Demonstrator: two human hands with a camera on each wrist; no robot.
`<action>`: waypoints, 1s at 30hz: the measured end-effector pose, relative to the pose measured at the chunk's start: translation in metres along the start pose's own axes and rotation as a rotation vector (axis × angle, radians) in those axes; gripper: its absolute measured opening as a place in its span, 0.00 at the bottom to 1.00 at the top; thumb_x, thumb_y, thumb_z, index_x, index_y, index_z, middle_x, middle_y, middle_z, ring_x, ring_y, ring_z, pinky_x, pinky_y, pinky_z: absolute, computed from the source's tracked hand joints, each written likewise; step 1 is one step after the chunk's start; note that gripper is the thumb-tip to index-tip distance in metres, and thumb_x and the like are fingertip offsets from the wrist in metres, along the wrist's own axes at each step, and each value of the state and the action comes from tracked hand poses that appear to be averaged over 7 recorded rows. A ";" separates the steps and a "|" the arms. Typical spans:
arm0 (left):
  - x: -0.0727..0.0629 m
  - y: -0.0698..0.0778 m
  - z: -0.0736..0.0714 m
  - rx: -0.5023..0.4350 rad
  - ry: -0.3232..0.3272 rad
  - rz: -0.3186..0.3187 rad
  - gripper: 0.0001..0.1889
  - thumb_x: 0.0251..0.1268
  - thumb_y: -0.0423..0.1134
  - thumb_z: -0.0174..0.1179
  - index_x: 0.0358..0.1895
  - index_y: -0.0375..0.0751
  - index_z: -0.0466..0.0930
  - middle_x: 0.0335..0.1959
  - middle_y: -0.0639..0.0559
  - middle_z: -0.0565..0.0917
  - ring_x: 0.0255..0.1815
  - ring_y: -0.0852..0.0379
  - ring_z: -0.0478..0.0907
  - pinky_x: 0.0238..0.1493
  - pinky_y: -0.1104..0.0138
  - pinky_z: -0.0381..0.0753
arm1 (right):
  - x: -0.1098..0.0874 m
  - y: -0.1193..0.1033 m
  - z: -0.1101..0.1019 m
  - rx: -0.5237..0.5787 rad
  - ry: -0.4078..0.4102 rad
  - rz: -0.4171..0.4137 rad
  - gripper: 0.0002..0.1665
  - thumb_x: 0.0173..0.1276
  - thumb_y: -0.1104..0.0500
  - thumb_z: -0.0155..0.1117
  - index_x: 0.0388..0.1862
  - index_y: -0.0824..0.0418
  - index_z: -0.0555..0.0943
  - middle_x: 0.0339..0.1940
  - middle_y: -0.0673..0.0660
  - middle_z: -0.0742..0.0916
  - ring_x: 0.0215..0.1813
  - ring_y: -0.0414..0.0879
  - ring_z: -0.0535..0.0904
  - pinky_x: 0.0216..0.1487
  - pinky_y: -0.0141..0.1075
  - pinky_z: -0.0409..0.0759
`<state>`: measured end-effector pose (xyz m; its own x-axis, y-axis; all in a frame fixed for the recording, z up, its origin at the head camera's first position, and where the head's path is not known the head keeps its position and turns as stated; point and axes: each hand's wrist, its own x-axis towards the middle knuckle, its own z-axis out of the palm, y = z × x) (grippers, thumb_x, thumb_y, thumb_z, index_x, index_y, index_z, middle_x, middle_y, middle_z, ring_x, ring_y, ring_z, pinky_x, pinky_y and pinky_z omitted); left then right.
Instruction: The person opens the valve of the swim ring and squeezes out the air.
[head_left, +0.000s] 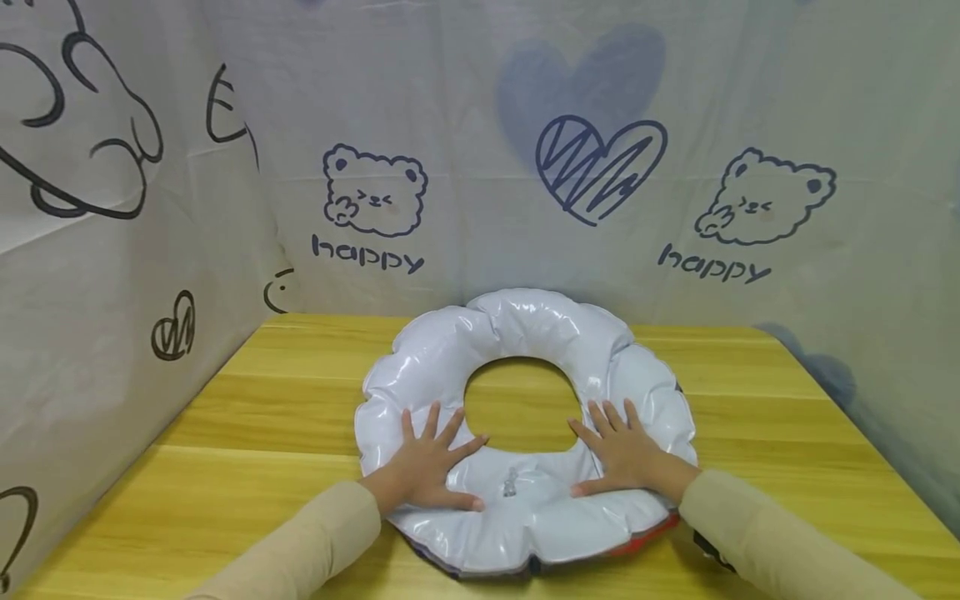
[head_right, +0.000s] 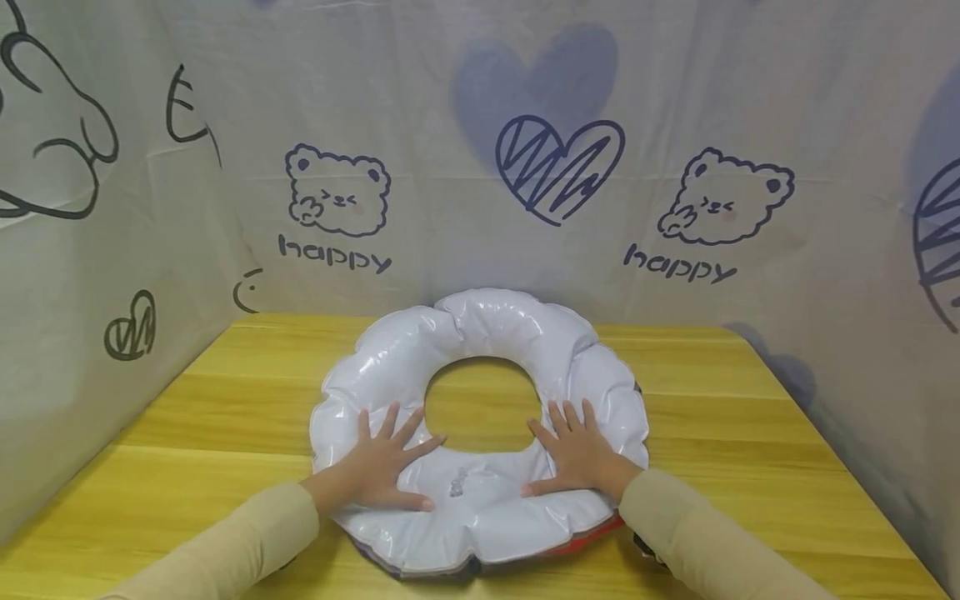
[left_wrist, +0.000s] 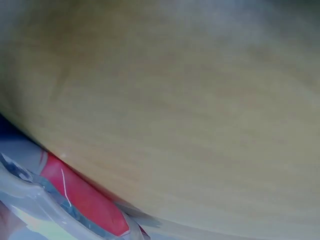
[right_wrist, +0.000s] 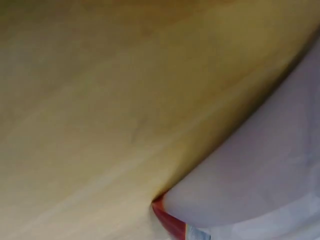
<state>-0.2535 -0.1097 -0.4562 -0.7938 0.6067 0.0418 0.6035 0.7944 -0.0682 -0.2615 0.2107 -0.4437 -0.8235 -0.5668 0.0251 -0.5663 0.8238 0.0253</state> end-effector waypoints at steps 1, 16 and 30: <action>-0.001 0.000 0.000 -0.001 0.010 0.007 0.45 0.49 0.78 0.43 0.71 0.63 0.54 0.74 0.36 0.49 0.71 0.25 0.41 0.57 0.26 0.40 | 0.000 0.000 0.000 -0.006 0.004 -0.001 0.60 0.49 0.25 0.58 0.69 0.65 0.60 0.69 0.78 0.59 0.69 0.75 0.52 0.65 0.68 0.41; -0.011 0.008 -0.013 -0.007 0.059 0.107 0.45 0.59 0.71 0.41 0.73 0.47 0.50 0.74 0.37 0.51 0.72 0.30 0.45 0.61 0.30 0.40 | -0.017 -0.008 -0.014 0.268 0.057 -0.135 0.50 0.61 0.37 0.58 0.72 0.65 0.56 0.72 0.72 0.57 0.73 0.70 0.47 0.65 0.68 0.41; -0.017 0.054 -0.001 -0.217 -0.055 0.060 0.55 0.50 0.79 0.40 0.75 0.47 0.39 0.76 0.41 0.42 0.72 0.29 0.41 0.59 0.27 0.40 | -0.029 -0.058 0.001 0.330 -0.086 -0.214 0.53 0.64 0.33 0.51 0.75 0.62 0.46 0.76 0.65 0.50 0.75 0.65 0.42 0.67 0.65 0.45</action>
<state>-0.2072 -0.0777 -0.4594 -0.7553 0.6553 -0.0108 0.6470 0.7482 0.1472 -0.2047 0.1796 -0.4468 -0.6778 -0.7346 -0.0297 -0.6946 0.6531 -0.3017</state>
